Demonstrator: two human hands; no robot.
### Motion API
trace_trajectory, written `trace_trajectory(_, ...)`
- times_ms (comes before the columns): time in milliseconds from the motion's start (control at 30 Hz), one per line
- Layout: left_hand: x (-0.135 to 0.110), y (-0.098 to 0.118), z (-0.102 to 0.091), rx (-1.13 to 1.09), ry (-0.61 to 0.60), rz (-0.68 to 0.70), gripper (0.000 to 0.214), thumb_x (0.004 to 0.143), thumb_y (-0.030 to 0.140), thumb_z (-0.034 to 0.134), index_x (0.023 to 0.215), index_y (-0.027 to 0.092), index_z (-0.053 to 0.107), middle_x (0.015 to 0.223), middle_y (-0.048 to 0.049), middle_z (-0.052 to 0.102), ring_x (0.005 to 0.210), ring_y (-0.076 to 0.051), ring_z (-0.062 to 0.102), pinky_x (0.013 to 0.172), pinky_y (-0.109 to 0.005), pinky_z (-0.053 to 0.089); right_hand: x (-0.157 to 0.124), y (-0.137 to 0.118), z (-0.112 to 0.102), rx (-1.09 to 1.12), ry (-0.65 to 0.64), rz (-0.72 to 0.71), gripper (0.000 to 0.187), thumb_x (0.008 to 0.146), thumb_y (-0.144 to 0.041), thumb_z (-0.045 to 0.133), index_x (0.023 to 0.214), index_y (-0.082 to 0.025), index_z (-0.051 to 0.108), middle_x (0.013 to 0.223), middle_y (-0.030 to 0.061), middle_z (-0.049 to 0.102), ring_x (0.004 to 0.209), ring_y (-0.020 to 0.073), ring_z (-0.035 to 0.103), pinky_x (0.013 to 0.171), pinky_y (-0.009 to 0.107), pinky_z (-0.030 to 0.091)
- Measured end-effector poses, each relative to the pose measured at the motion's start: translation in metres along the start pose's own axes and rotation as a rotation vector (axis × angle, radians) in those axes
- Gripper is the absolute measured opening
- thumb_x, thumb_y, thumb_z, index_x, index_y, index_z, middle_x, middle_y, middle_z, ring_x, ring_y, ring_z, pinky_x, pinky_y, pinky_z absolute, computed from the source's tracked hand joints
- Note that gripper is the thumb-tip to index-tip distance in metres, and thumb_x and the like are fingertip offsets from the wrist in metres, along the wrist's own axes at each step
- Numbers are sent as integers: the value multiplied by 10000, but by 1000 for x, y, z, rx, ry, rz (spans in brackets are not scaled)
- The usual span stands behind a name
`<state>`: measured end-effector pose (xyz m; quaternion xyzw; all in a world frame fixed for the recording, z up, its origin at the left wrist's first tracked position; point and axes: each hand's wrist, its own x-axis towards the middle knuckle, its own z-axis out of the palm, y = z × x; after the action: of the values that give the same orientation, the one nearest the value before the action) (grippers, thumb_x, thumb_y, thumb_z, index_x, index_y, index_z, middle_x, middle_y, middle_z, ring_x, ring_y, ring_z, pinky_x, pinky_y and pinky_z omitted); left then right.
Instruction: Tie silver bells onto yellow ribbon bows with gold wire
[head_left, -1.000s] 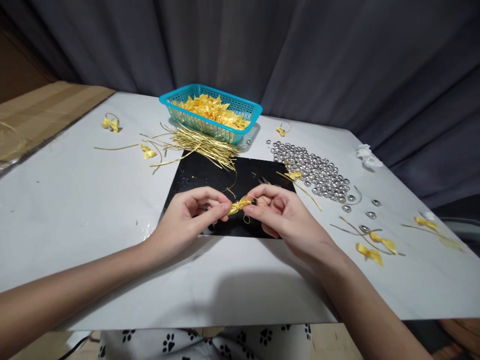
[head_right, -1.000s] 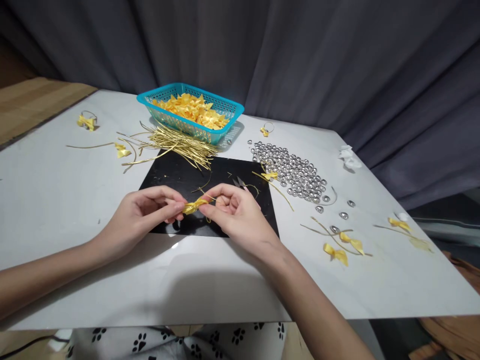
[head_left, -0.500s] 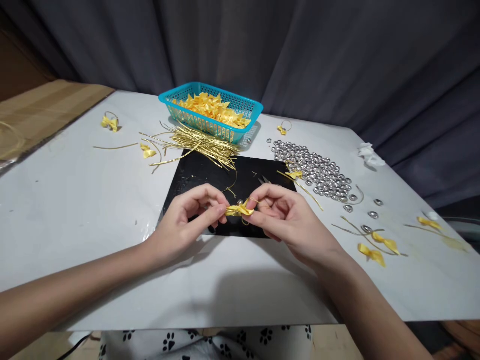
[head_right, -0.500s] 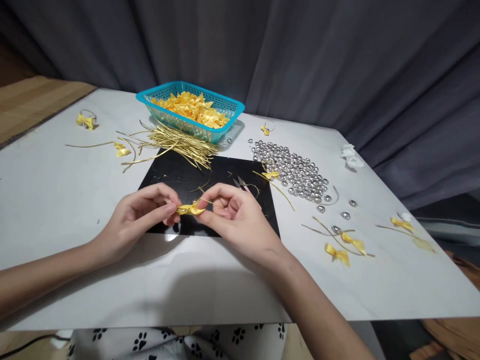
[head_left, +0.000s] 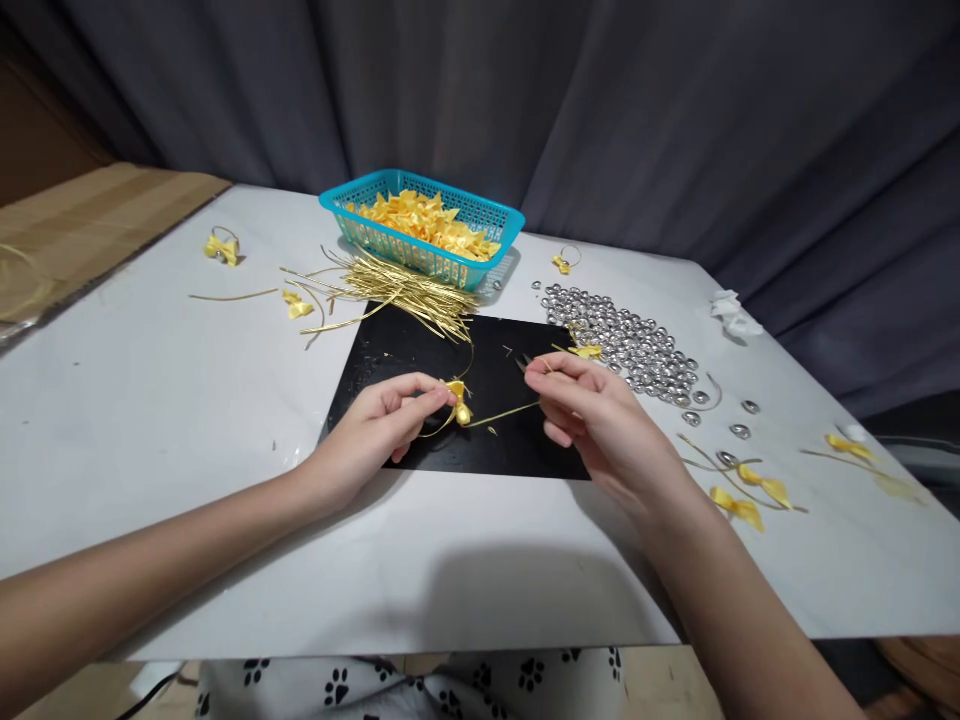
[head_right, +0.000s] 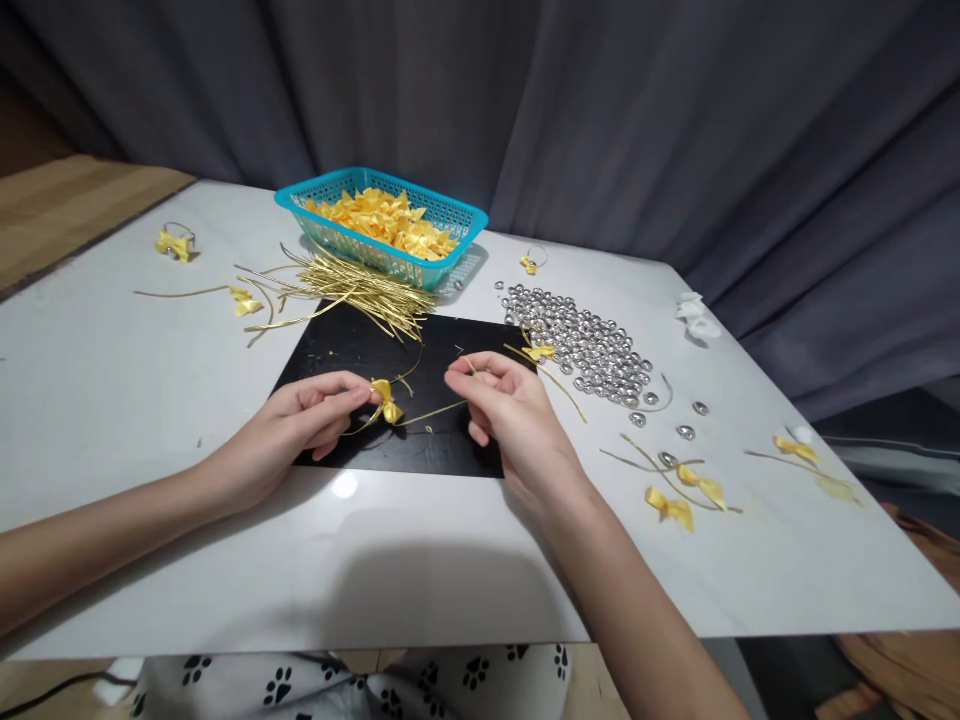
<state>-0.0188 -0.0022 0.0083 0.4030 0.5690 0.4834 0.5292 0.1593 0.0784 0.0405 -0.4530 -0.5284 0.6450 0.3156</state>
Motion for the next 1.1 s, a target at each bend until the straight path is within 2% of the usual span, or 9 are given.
trace_trajectory(100,0,0,0,-92,-39,-34,216,832,399,592,826,186,629,431,95,274,414,-71,186,408,-204,169,8,4,-6,-232,104,-109,191,696,-278,704,765,-159,571,491,-90,352,411,37,280,382,192,210)
trace_trajectory(167,-1,1,0,-186,-86,-62,190,852,372,569,835,189,618,419,106,231,404,-68,141,399,-190,172,9,6,-5,-329,92,-123,189,713,-282,700,785,-151,585,505,-81,380,415,38,308,383,194,205)
trace_trajectory(233,-2,2,1,-274,-127,-85,164,860,345,552,836,192,605,407,114,197,398,-69,102,389,-180,172,6,7,-2,-306,-46,-23,233,745,-365,677,793,-150,601,486,-86,341,402,41,283,375,194,202)
trace_trajectory(333,-3,3,1,-358,-183,-101,135,851,315,549,827,192,597,386,115,197,391,-70,82,379,-174,177,-1,8,6,-134,-358,198,352,762,-498,639,792,-148,630,476,-103,230,403,40,167,354,187,181)
trace_trajectory(400,-3,3,1,-377,-213,-116,133,845,308,547,823,189,601,372,114,205,383,-69,89,379,-175,180,-4,9,11,-5,-443,273,345,737,-483,676,797,-147,631,485,-111,190,426,38,105,350,175,150)
trace_trajectory(533,-3,3,3,-325,-214,-126,142,817,315,576,852,186,623,411,96,325,382,-62,176,402,-184,237,-3,11,13,116,-306,245,272,696,-368,733,758,-143,595,485,-114,230,433,29,107,354,164,120)
trace_trajectory(667,-3,3,3,-160,-78,-31,182,781,354,639,815,175,653,750,15,592,524,-61,409,475,-190,339,-1,8,9,173,-279,254,229,706,-298,718,684,-146,549,494,-112,208,427,22,104,354,157,111)
trace_trajectory(833,-2,1,0,-85,5,14,212,813,397,608,820,186,637,737,15,617,562,-81,472,516,-199,380,-4,3,6,238,-387,417,185,751,-199,633,623,-133,518,498,-104,184,433,20,86,351,132,111)
trace_trajectory(1100,-5,2,2,14,-92,93,249,789,360,646,973,191,643,697,29,598,565,-82,471,542,-209,383,2,6,6,353,-431,655,240,795,-166,494,559,-131,466,491,-92,165,419,26,68,319,123,122)
